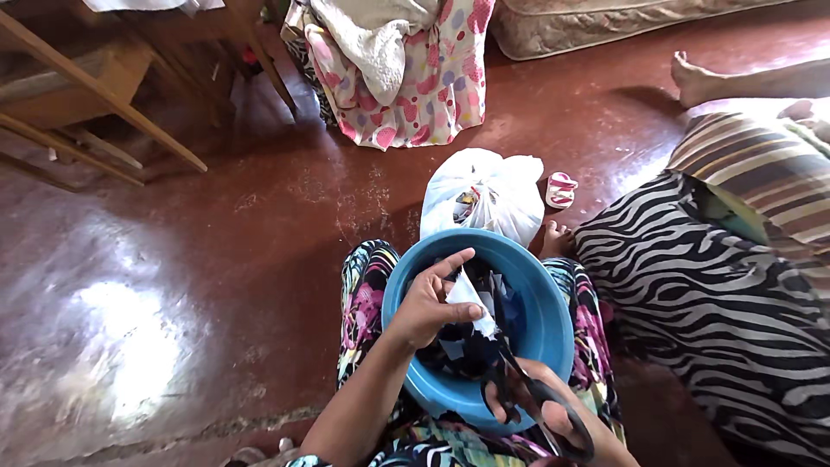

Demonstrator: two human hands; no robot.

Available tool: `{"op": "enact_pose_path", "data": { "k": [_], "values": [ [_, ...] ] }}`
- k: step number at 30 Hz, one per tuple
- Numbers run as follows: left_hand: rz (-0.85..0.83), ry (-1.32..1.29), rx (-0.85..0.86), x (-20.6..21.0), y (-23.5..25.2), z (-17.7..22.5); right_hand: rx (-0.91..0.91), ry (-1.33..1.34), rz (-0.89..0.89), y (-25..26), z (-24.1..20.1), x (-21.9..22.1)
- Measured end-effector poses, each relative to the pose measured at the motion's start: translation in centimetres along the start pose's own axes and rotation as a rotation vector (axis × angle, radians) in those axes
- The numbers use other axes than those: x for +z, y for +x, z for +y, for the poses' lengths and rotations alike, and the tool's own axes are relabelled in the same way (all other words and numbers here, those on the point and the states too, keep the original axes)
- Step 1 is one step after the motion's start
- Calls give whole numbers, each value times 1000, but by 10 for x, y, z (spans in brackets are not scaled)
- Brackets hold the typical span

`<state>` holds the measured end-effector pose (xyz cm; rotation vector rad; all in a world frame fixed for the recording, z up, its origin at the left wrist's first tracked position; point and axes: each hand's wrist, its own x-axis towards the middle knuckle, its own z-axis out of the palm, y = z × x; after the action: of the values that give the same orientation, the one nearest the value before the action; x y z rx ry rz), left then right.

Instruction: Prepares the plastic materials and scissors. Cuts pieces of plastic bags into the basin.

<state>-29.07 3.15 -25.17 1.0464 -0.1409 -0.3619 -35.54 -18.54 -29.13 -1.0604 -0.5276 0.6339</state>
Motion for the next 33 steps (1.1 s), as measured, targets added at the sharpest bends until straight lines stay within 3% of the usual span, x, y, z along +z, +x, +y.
{"op": "enact_pose_path", "data": {
  "k": [8,17,23,33],
  "values": [
    [-14,8,-2,-2,1,1,-10,100,74,-1,1,3],
    [-109,17,-52,-2,1,-4,-12,107,-2,-2,5,-2],
    [-86,55,-34,-4,2,-3,-14,152,133,1,3,5],
    [-173,38,-92,0,2,-8,-72,206,29,3,11,-3]
  ]
}}
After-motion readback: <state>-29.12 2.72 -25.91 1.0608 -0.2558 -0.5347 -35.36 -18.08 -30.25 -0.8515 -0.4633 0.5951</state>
